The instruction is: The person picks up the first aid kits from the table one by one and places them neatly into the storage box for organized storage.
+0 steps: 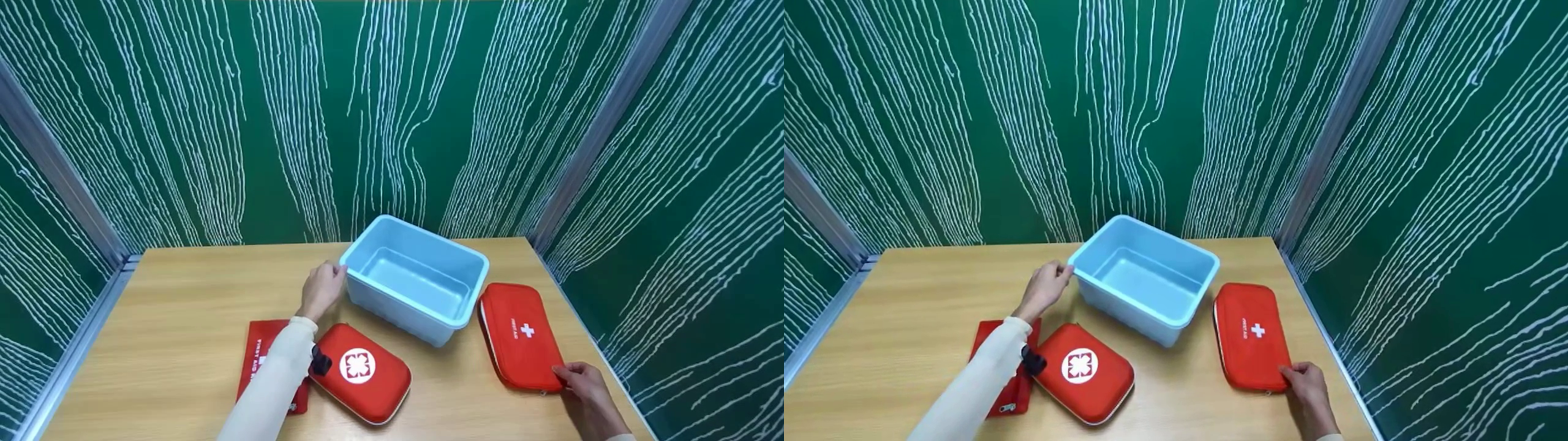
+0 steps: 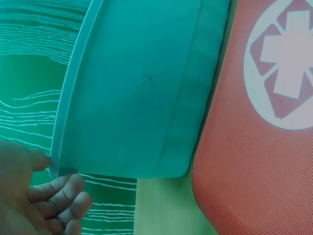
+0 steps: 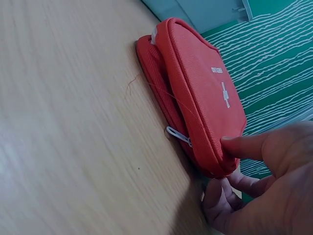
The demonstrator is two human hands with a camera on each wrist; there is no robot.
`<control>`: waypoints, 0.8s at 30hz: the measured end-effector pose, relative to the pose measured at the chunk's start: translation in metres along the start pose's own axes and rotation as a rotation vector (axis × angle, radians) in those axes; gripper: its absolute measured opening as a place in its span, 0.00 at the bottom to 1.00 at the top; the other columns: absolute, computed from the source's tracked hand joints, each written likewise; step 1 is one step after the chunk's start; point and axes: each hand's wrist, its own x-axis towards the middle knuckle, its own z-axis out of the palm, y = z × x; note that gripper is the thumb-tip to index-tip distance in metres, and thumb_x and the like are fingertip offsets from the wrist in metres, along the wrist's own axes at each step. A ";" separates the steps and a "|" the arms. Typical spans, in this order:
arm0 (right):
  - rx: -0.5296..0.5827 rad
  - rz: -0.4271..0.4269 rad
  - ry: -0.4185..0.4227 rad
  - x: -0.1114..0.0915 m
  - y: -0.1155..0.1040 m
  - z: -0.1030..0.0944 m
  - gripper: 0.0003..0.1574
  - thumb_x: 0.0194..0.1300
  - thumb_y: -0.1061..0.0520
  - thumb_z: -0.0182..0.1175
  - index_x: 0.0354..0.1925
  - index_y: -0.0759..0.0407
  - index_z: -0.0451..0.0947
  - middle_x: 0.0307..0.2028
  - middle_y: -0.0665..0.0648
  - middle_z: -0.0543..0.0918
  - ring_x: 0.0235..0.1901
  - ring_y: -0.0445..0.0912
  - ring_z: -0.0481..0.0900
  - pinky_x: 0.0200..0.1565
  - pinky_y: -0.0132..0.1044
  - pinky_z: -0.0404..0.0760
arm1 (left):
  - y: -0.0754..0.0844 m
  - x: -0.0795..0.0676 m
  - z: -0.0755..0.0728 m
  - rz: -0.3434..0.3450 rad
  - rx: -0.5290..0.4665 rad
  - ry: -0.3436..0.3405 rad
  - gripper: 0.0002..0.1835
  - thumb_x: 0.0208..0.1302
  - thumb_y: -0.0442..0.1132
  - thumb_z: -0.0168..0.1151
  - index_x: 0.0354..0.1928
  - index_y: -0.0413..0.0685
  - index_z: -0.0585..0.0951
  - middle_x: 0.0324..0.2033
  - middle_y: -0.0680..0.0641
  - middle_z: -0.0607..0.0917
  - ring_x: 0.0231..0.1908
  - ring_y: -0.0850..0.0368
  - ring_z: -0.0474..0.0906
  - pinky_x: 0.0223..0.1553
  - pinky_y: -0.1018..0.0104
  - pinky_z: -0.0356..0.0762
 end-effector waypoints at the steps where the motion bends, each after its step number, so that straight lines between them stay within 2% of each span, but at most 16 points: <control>1: -0.009 -0.011 0.006 0.000 0.000 0.000 0.26 0.68 0.59 0.60 0.55 0.69 0.60 0.42 0.62 0.75 0.40 0.51 0.76 0.45 0.37 0.78 | 0.000 0.000 0.000 0.003 0.007 0.000 0.15 0.74 0.49 0.50 0.43 0.44 0.78 0.31 0.46 0.77 0.34 0.53 0.74 0.35 0.64 0.70; 4: -0.027 -0.018 0.021 0.000 -0.001 -0.001 0.26 0.69 0.58 0.59 0.56 0.70 0.59 0.37 0.59 0.76 0.35 0.48 0.77 0.41 0.36 0.76 | 0.001 0.000 -0.001 -0.011 0.000 -0.008 0.15 0.74 0.49 0.50 0.43 0.44 0.78 0.31 0.46 0.77 0.35 0.53 0.74 0.35 0.64 0.70; 9: 0.072 0.015 0.029 -0.005 0.000 0.000 0.26 0.70 0.59 0.58 0.58 0.68 0.59 0.34 0.58 0.79 0.31 0.48 0.78 0.38 0.37 0.77 | 0.001 -0.001 -0.001 -0.028 -0.023 -0.021 0.15 0.74 0.49 0.50 0.45 0.45 0.78 0.32 0.46 0.78 0.36 0.53 0.75 0.36 0.65 0.71; 15: 0.273 0.062 -0.009 -0.017 0.003 -0.001 0.27 0.68 0.57 0.61 0.59 0.60 0.61 0.40 0.57 0.82 0.38 0.48 0.81 0.42 0.33 0.79 | 0.000 -0.002 -0.002 -0.027 -0.034 -0.023 0.16 0.74 0.50 0.50 0.45 0.45 0.78 0.33 0.46 0.78 0.37 0.53 0.75 0.37 0.64 0.71; 24: 0.341 0.124 -0.032 -0.027 0.002 -0.004 0.36 0.65 0.52 0.65 0.66 0.57 0.62 0.39 0.56 0.87 0.33 0.43 0.84 0.44 0.28 0.79 | -0.001 -0.002 -0.003 -0.042 -0.048 -0.031 0.16 0.74 0.50 0.50 0.47 0.46 0.77 0.34 0.46 0.78 0.37 0.53 0.75 0.37 0.64 0.72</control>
